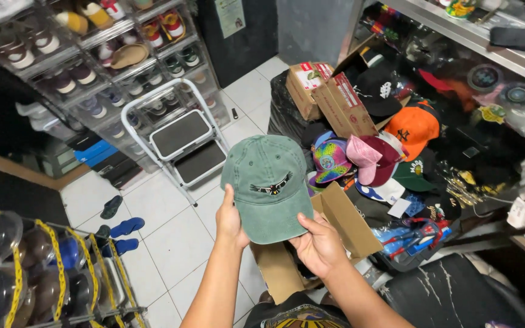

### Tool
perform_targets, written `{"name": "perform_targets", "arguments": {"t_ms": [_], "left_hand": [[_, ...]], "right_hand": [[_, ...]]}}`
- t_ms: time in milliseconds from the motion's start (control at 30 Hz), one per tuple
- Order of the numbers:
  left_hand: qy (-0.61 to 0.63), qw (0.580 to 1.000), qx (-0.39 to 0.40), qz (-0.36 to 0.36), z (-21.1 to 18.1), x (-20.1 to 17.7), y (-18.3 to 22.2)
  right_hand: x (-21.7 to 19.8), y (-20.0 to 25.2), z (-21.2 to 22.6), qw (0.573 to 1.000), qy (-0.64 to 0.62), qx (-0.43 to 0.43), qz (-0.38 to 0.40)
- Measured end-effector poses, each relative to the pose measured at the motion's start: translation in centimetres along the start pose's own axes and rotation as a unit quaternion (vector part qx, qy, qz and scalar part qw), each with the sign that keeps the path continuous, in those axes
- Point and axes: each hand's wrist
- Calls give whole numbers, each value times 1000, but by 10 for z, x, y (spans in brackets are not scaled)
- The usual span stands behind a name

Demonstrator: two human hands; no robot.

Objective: The person is taking various baseball caps out of a cardboard box, inspecting them by rotating them and looking at the interior, and then placing them on a nearby chair.

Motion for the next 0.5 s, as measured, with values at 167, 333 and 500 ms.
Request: {"name": "perform_targets", "arguments": {"t_ms": [167, 333, 500], "left_hand": [[78, 974, -100, 186, 1, -28, -42], [108, 942, -154, 277, 20, -53, -98], [141, 932, -163, 291, 21, -54, -94]], "right_hand": [[14, -1, -9, 998, -29, 28, 39], [28, -1, -10, 998, -9, 24, 51], [31, 3, -9, 998, -15, 30, 50]]}}
Point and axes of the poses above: each hand's wrist, its own y-axis away from the middle knuckle, its own x-axis out of the palm, z = x × y, and after that the axes turned 2 degrees about -x, right-handed
